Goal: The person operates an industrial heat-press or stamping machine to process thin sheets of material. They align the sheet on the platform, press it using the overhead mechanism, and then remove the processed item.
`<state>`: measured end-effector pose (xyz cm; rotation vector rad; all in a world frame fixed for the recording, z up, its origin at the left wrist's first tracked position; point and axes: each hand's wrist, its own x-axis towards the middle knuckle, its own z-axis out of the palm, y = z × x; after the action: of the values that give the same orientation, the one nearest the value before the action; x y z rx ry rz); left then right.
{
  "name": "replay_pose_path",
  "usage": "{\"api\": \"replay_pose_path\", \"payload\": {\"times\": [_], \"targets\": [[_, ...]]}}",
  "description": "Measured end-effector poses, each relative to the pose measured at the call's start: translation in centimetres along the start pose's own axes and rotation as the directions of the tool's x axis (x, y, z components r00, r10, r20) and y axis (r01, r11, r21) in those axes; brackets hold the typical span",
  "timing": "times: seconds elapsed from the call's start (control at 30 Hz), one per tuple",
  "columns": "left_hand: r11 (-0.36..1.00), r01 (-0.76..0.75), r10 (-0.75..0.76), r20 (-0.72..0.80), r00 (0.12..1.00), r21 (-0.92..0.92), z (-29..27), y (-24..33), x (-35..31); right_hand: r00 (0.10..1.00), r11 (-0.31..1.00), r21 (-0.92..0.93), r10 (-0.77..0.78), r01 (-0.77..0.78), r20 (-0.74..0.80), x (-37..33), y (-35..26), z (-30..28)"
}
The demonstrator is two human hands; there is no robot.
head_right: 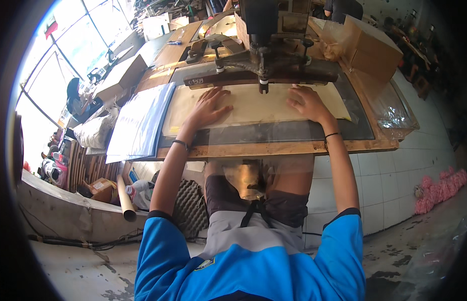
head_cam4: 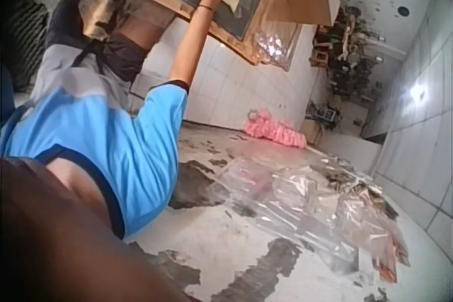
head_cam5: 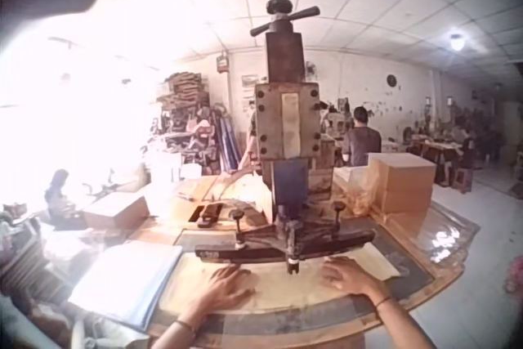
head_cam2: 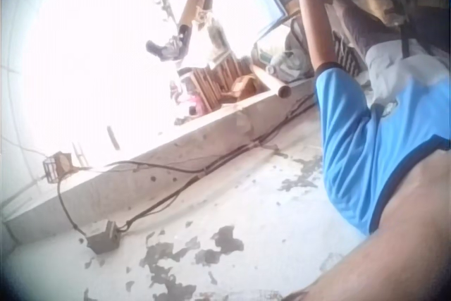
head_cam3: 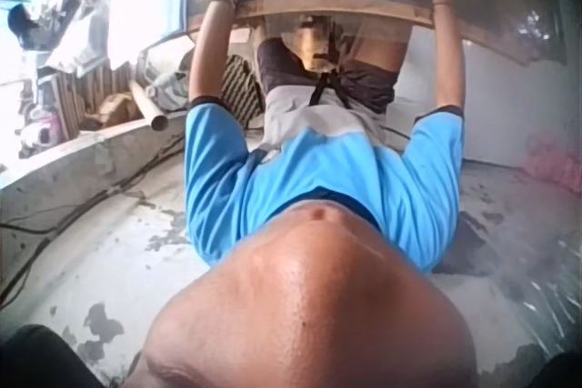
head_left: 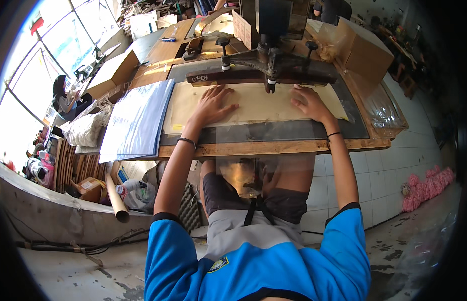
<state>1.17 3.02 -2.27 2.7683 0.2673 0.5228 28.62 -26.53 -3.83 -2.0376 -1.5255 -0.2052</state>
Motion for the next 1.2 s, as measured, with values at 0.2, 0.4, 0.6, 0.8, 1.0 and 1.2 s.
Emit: {"api": "replay_pose_path", "payload": {"times": [0.2, 0.4, 0.6, 0.8, 1.0, 1.2], "targets": [[0.995, 0.085, -0.086, -0.022, 0.996, -0.045, -0.4, -0.5, -1.0, 0.998, 0.991, 0.121, 0.059, -0.062, 0.023, -0.6, 0.1, -0.4], [0.963, 0.182, -0.184, 0.011, 0.983, -0.199, -1.5, -1.0, -3.5, 0.975, 0.942, 0.249, 0.217, -0.223, 0.053, -2.5, 0.6, -2.0], [0.995, 0.079, -0.082, -0.049, 0.995, -0.063, -1.0, -1.2, -3.4, 0.999, 0.986, 0.158, 0.046, -0.046, 0.002, -2.3, 0.9, -1.6], [0.996, 0.080, -0.082, -0.050, 0.995, -0.049, -0.9, -1.6, -3.4, 0.999, 0.987, 0.152, 0.046, -0.046, 0.007, -1.8, 1.0, -1.6], [0.994, 0.101, -0.103, -0.051, 0.993, -0.049, -0.7, -1.2, -3.2, 0.999, 0.995, 0.086, 0.045, -0.044, -0.012, -2.4, 0.6, -1.5], [0.996, 0.085, -0.085, -0.034, 0.996, -0.011, -0.9, -1.7, -3.3, 0.998, 0.997, 0.061, 0.053, -0.054, 0.020, -2.2, 0.2, -1.6]]}}
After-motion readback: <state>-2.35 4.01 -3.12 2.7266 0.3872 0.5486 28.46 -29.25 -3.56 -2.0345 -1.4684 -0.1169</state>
